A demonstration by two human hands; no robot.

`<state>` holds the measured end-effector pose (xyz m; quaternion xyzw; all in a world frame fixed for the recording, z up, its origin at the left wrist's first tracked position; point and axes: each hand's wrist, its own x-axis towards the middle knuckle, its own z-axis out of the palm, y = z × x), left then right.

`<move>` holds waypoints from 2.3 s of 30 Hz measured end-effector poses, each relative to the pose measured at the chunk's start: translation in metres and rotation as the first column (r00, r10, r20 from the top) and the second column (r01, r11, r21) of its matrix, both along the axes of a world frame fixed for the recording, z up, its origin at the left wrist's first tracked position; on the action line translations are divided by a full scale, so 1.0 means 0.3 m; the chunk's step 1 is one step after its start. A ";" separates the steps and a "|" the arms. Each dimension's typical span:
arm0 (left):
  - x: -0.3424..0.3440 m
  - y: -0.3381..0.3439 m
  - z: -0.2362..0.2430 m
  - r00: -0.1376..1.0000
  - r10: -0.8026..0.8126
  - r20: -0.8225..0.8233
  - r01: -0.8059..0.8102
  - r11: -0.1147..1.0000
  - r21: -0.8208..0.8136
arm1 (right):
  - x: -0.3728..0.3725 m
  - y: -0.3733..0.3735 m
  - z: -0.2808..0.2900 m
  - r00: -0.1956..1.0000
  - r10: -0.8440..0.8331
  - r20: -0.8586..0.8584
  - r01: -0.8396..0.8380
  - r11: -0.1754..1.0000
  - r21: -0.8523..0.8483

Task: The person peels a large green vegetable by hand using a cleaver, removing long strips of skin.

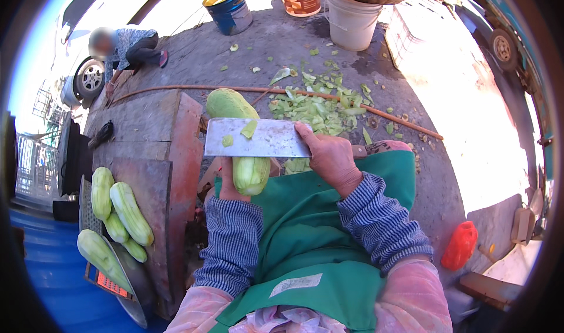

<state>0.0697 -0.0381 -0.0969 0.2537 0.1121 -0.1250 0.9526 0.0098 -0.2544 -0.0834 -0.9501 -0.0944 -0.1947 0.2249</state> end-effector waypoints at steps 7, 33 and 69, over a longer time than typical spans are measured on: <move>0.040 0.019 0.021 0.978 -0.207 0.007 0.207 0.978 -0.016 | -0.106 0.019 0.085 0.970 0.043 -0.237 0.076 0.880 0.468; 0.108 0.057 -0.083 0.951 -0.145 0.272 0.256 0.863 -0.436 | -0.226 0.157 0.235 0.970 0.242 0.002 -0.242 0.970 0.024; 0.069 0.073 0.002 0.964 -0.265 0.029 0.262 0.961 0.087 | -0.150 0.097 0.205 0.973 0.229 -0.032 -0.227 0.972 0.056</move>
